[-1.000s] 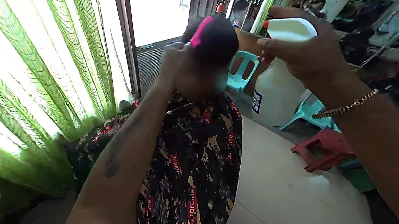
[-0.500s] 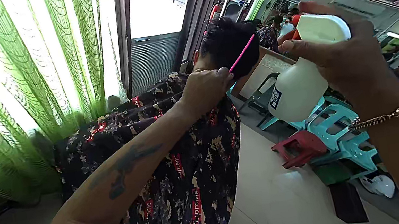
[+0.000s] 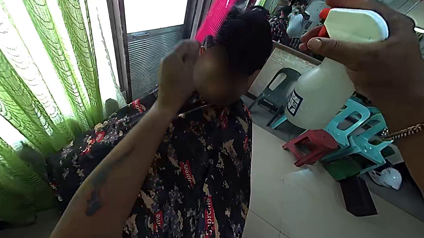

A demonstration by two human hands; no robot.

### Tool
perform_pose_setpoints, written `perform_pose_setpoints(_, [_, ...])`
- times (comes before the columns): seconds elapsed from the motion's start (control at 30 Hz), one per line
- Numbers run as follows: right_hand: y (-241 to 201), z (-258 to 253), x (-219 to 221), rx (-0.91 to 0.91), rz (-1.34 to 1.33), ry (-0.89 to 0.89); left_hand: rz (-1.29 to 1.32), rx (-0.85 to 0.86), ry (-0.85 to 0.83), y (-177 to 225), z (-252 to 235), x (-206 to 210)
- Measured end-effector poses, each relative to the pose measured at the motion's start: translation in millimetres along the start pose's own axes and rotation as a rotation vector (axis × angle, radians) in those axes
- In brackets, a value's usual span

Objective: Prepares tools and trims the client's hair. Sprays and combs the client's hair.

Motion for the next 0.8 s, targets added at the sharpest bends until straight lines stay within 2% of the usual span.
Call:
perform_pose_setpoints(0.1, [11,-6,3,0.005,0.012,0.016,0.266,-0.321,-0.086,-26,-47,22])
perform_pose_setpoints(0.17, [15,-1,4,0.011,-0.004,0.030,0.300,-0.357,-0.222,-19,-56,39])
perform_pose_setpoints(0.27, [9,16,4,0.073,0.061,0.026,0.075,-0.116,-0.313,21,-46,51])
perform_pose_setpoints(0.37, [5,31,-1,0.087,0.128,0.043,-0.177,0.129,-0.399,48,-16,66])
perform_pose_setpoints(0.47, [3,40,-3,0.062,0.154,0.050,-0.362,0.421,-0.466,62,23,82])
perform_pose_setpoints(0.53, [2,42,-5,0.021,0.121,0.055,-0.381,0.538,-0.427,63,44,88])
perform_pose_setpoints(0.6, [3,42,-8,-0.012,0.020,0.050,-0.232,0.453,-0.291,53,49,69])
perform_pose_setpoints(0.7, [1,39,-6,-0.028,-0.069,0.049,0.111,0.081,0.005,13,39,19])
perform_pose_setpoints(0.77, [1,38,3,-0.019,-0.076,0.025,0.326,-0.118,0.193,-35,38,14])
perform_pose_setpoints(0.8, [2,37,10,-0.013,-0.078,0.006,0.443,-0.198,0.211,-55,43,22])
Point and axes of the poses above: each hand's wrist, its own z-axis away from the middle knuckle, its own x-axis out of the palm, y = z × x, the point moved 6 cm from there along -z, towards the middle knuckle, and after that the axes turned 4 degrees about -z, right-handed, at the moved point
